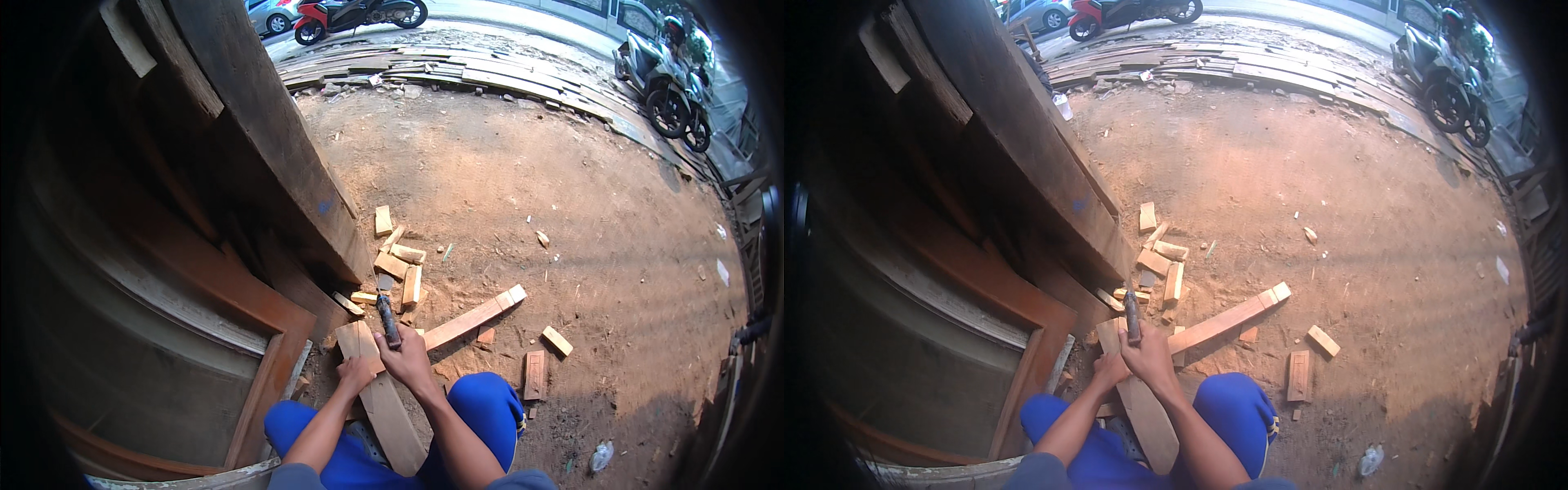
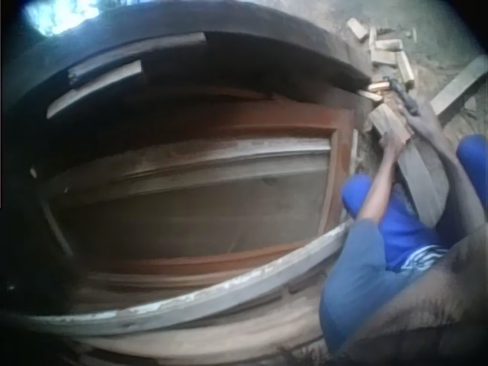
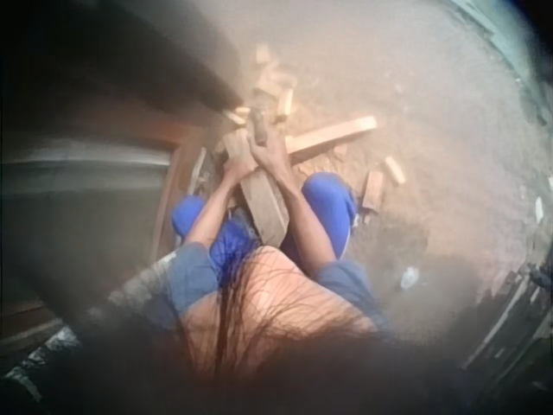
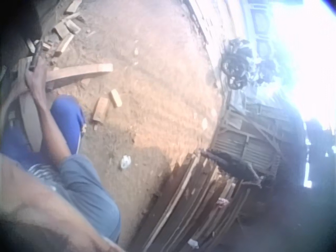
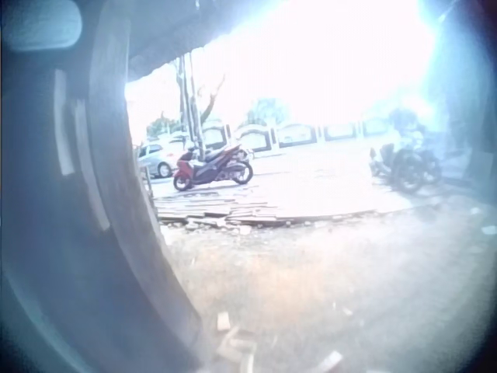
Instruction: The person sits on the ground and uses a chisel to cut a long wooden plank into smaller pieces. They repeatedly position the chisel, strike it, and separate the cut sections, accumulating small wood pieces on the ground.
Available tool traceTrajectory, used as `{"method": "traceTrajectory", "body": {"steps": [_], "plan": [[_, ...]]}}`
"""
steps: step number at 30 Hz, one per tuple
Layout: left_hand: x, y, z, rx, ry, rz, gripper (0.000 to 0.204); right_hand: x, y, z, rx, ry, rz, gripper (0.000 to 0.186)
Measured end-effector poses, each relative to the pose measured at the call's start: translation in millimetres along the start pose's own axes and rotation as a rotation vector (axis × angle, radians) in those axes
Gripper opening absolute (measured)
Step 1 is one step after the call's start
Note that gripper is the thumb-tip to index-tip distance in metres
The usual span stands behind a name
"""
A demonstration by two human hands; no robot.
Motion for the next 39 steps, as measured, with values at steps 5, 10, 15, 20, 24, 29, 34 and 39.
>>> {"method": "traceTrajectory", "body": {"steps": [5, 10, 15, 20, 24, 29, 34, 39], "plan": [[3.1, -2.6, 2.9, 0.038, -0.027, -0.016, 0.054, 2.4, 1.2, 0.5, 0.019, -0.003, 0.029, 0.031], [-4.3, 3.2, -4.3, 0.080, -0.069, -0.031, 0.052, 9.2, 7.1, -2.4, 0.037, -0.013, 0.067, 0.030], [-4.6, -5.8, 3.3, 0.065, -0.153, -0.053, 0.054, 9.3, 6.1, 1.9, 0.045, -0.048, 0.063, 0.029], [2.9, -0.6, 3.5, 0.093, -0.122, -0.036, 0.047, 11.4, 11.7, 3.1, 0.042, -0.055, 0.071, 0.029], [6.5, -0.4, 6.0, 0.110, -0.059, 0.008, 0.032, 10.5, 10.2, 3.4, 0.073, -0.060, 0.069, 0.030], [15.5, -13.4, 23.4, 0.109, 0.047, 0.069, 0.017, 9.5, 8.0, 6.7, 0.033, -0.090, 0.058, 0.031], [15.4, -8.6, 23.6, 0.162, 0.083, 0.098, 0.013, 7.9, 4.7, 7.7, 0.003, -0.095, 0.065, 0.032], [8.4, 5.3, 7.1, 0.167, 0.066, 0.074, 0.012, 11.2, 7.9, 6.2, -0.019, -0.102, 0.087, 0.033]]}}
Point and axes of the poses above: each hand's wrist, its own x-axis towards the middle knuckle, its own z-axis out of the palm, y = z × x, the point moved 6 cm from there along x, towards the middle knuckle, and after that the axes turned 15 degrees about z, right-handed, at the moved point
